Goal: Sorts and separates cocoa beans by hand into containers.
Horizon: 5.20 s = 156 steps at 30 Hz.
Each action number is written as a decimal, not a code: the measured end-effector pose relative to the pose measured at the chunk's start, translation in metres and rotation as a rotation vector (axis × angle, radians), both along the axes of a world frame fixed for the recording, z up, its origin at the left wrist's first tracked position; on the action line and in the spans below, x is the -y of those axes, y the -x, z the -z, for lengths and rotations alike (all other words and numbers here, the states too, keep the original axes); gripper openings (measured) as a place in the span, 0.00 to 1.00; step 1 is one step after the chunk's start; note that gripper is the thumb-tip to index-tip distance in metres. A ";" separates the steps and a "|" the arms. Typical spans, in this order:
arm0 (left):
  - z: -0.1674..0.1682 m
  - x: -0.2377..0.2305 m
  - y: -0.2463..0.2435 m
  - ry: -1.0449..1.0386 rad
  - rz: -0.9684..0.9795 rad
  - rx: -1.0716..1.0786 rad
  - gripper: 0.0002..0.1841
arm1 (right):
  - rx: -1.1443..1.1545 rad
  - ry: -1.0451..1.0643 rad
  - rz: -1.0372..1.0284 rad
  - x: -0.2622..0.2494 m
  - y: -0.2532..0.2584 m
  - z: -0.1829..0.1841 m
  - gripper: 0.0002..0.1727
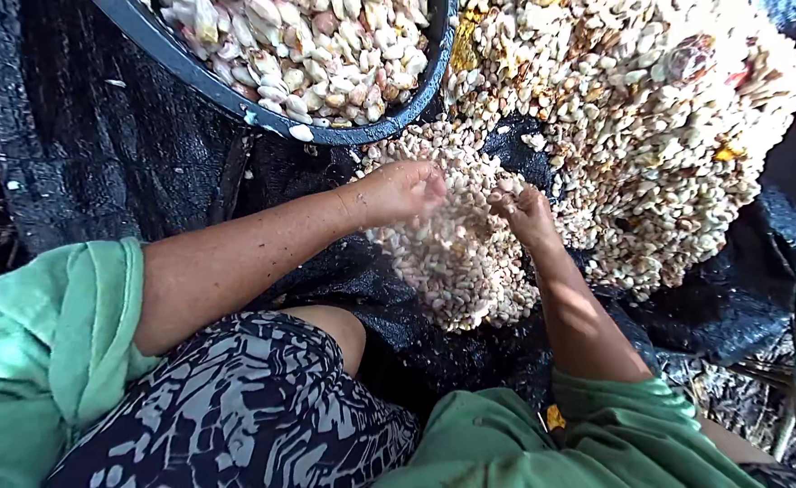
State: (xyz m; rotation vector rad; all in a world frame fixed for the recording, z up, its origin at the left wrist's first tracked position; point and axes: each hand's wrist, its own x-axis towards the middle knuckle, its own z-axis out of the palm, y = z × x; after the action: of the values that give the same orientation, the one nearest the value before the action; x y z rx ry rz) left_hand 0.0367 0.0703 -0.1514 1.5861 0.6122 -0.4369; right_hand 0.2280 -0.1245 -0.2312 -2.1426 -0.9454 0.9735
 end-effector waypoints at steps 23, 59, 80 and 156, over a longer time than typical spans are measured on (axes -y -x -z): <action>-0.005 -0.002 0.012 -0.015 -0.210 0.420 0.12 | -0.915 -0.638 0.100 -0.072 0.094 -0.057 0.46; 0.003 0.001 0.020 0.314 -0.214 0.291 0.12 | -0.232 -0.440 -0.078 -0.080 0.082 -0.050 0.14; 0.019 -0.006 0.025 0.658 -0.281 0.293 0.07 | -0.580 -0.668 0.064 -0.057 0.078 -0.037 0.04; 0.012 0.019 0.006 -0.508 0.165 0.619 0.13 | -1.145 -0.635 0.611 -0.030 0.077 -0.050 0.41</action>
State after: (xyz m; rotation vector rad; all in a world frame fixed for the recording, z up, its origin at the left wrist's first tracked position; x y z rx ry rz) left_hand 0.0304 0.0518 -0.1634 2.1343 0.1108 0.1185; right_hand 0.1511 -0.0947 -0.1814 -0.9316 0.0183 1.1178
